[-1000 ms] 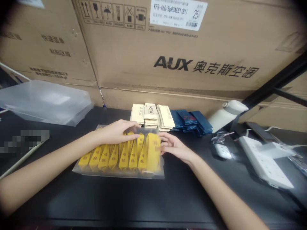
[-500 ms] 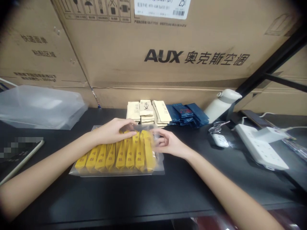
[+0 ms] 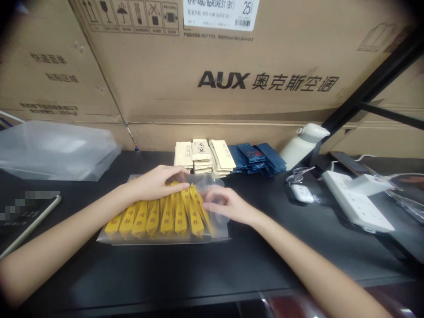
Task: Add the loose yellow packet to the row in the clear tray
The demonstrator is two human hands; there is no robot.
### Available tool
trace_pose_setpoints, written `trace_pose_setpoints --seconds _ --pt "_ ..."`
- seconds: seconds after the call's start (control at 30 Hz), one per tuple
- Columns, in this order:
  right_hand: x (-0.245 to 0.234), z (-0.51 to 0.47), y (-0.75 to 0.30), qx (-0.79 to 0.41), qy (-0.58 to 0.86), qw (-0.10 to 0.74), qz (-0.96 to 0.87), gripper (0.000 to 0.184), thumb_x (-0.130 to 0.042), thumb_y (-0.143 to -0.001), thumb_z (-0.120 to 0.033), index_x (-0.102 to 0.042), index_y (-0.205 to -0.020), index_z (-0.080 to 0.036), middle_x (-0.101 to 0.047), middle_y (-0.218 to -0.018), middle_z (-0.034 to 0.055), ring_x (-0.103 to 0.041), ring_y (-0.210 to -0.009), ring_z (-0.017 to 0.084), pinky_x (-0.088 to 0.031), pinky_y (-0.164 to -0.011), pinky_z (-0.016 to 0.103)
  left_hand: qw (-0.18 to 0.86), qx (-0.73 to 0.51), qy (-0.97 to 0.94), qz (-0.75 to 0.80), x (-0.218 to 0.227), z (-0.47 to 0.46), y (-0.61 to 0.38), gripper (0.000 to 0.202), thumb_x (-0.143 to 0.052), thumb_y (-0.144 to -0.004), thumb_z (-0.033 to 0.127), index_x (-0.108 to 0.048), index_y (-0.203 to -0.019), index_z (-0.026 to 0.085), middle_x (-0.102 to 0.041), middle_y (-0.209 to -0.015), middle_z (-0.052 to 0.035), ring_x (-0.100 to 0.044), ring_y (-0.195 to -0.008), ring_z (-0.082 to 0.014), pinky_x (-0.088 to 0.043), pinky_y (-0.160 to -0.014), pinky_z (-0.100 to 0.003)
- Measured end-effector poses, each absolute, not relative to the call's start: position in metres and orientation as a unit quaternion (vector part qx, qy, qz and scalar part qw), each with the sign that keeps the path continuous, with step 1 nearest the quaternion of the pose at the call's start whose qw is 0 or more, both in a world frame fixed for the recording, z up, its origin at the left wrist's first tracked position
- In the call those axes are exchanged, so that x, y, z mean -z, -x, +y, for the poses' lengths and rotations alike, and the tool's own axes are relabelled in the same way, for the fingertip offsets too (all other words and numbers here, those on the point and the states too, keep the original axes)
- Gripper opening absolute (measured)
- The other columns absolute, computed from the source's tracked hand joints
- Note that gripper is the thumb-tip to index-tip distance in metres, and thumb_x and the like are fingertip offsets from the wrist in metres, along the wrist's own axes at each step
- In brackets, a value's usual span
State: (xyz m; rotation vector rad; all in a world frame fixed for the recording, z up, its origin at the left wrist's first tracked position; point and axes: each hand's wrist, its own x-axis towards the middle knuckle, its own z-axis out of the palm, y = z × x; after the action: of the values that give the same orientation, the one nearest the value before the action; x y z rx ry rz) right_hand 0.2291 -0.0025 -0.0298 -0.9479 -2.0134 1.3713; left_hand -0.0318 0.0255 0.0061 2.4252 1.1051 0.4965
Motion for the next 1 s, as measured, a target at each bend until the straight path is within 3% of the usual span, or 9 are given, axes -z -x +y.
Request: trace_pose_setpoints --seconds 0.07,0.17,0.3,0.47,0.67,0.8,0.9,0.93,1.0 --pt "0.027 -0.005 -0.228 -0.456 0.343 0.254 -0.781 0.030 -0.069 -0.081 -0.042 -0.061 -0.070 -0.015 -0.062 -0.081 0.0030 -0.057 -0.075 0.014 -0.048 -0.069 0.027 0.214 -0.179 -0.875 0.395 -0.007 0.024 0.032 0.042 -0.052 -0.089 0.053 -0.061 -0.115 0.021 -0.072 -0.099 -0.0072 -0.066 -0.087 -0.0210 -0.050 -0.077 -0.033" --pt "0.024 -0.009 -0.228 -0.500 0.344 0.199 -0.769 0.031 -0.069 -0.081 -0.044 -0.056 -0.075 -0.016 -0.056 -0.067 -0.0024 -0.051 -0.060 0.010 -0.044 -0.057 0.024 0.211 -0.187 -0.881 0.379 -0.007 0.022 0.030 0.041 -0.052 -0.089 0.052 -0.061 -0.113 0.020 -0.072 -0.104 -0.0079 -0.067 -0.092 -0.0220 -0.050 -0.081 -0.035" --pt "0.027 -0.010 -0.228 -0.540 0.345 0.220 -0.736 0.031 -0.061 -0.087 -0.047 -0.053 -0.084 -0.018 -0.057 -0.075 -0.0022 -0.054 -0.063 0.010 -0.047 -0.059 0.024 0.206 -0.235 -0.886 0.344 -0.005 0.022 0.028 0.031 -0.055 -0.090 0.044 -0.063 -0.107 0.019 -0.071 -0.107 -0.0083 -0.065 -0.099 -0.0210 -0.050 -0.087 -0.035" --pt "0.032 -0.009 -0.228 -0.540 0.359 0.220 -0.729 0.034 -0.056 -0.089 -0.050 -0.051 -0.079 -0.019 -0.054 -0.068 -0.0036 -0.052 -0.056 0.010 -0.046 -0.053 0.023 0.183 -0.288 -0.877 0.339 -0.028 0.022 0.037 0.025 -0.057 -0.090 0.037 -0.063 -0.105 0.018 -0.072 -0.103 -0.0061 -0.067 -0.095 -0.0188 -0.051 -0.088 -0.034" --pt "0.038 -0.011 -0.226 -0.501 0.385 0.245 -0.735 0.042 -0.051 -0.090 -0.056 -0.051 -0.071 -0.018 -0.047 -0.063 -0.0036 -0.048 -0.056 0.010 -0.042 -0.051 0.023 0.066 -0.301 -0.825 0.474 -0.078 -0.022 0.089 0.035 -0.054 -0.089 0.046 -0.061 -0.113 0.021 -0.071 -0.110 -0.0051 -0.066 -0.101 -0.0222 -0.048 -0.093 -0.035" --pt "0.041 -0.012 -0.225 -0.455 0.391 0.272 -0.752 0.048 -0.047 -0.090 -0.059 -0.048 -0.066 -0.018 -0.045 -0.063 -0.0024 -0.046 -0.057 0.010 -0.041 -0.052 0.023 0.008 -0.273 -0.748 0.605 -0.067 -0.072 0.145 0.039 -0.053 -0.087 0.051 -0.060 -0.114 0.025 -0.069 -0.117 -0.0018 -0.062 -0.110 -0.0255 -0.047 -0.092 -0.034" --pt "0.041 -0.013 -0.224 -0.451 0.388 0.277 -0.754 0.050 -0.046 -0.090 -0.060 -0.047 -0.064 -0.018 -0.045 -0.062 -0.0021 -0.046 -0.057 0.011 -0.041 -0.052 0.023 -0.011 -0.206 -0.632 0.747 -0.042 -0.103 0.192 0.045 -0.046 -0.085 0.060 -0.055 -0.117 0.030 -0.065 -0.125 0.0016 -0.067 -0.090 -0.0256 -0.050 -0.083 -0.037" --pt "0.041 -0.014 -0.223 -0.459 0.391 0.274 -0.750 0.049 -0.047 -0.090 -0.060 -0.047 -0.064 -0.018 -0.045 -0.061 -0.0022 -0.047 -0.056 0.011 -0.041 -0.051 0.023 -0.016 -0.181 -0.603 0.777 -0.034 -0.111 0.207 0.047 -0.043 -0.086 0.062 -0.054 -0.118 0.029 -0.063 -0.127 -0.0004 -0.066 -0.091 -0.0273 -0.050 -0.085 -0.039" --pt "0.040 -0.014 -0.223 -0.476 0.398 0.267 -0.738 0.049 -0.047 -0.090 -0.060 -0.048 -0.065 -0.019 -0.048 -0.059 -0.0022 -0.049 -0.053 0.011 -0.041 -0.048 0.023 -0.004 -0.133 -0.592 0.795 -0.019 -0.123 0.234 0.056 -0.038 -0.087 0.060 -0.051 -0.121 0.018 -0.061 -0.128 -0.0123 -0.060 -0.111 -0.0323 -0.046 -0.095 -0.041"
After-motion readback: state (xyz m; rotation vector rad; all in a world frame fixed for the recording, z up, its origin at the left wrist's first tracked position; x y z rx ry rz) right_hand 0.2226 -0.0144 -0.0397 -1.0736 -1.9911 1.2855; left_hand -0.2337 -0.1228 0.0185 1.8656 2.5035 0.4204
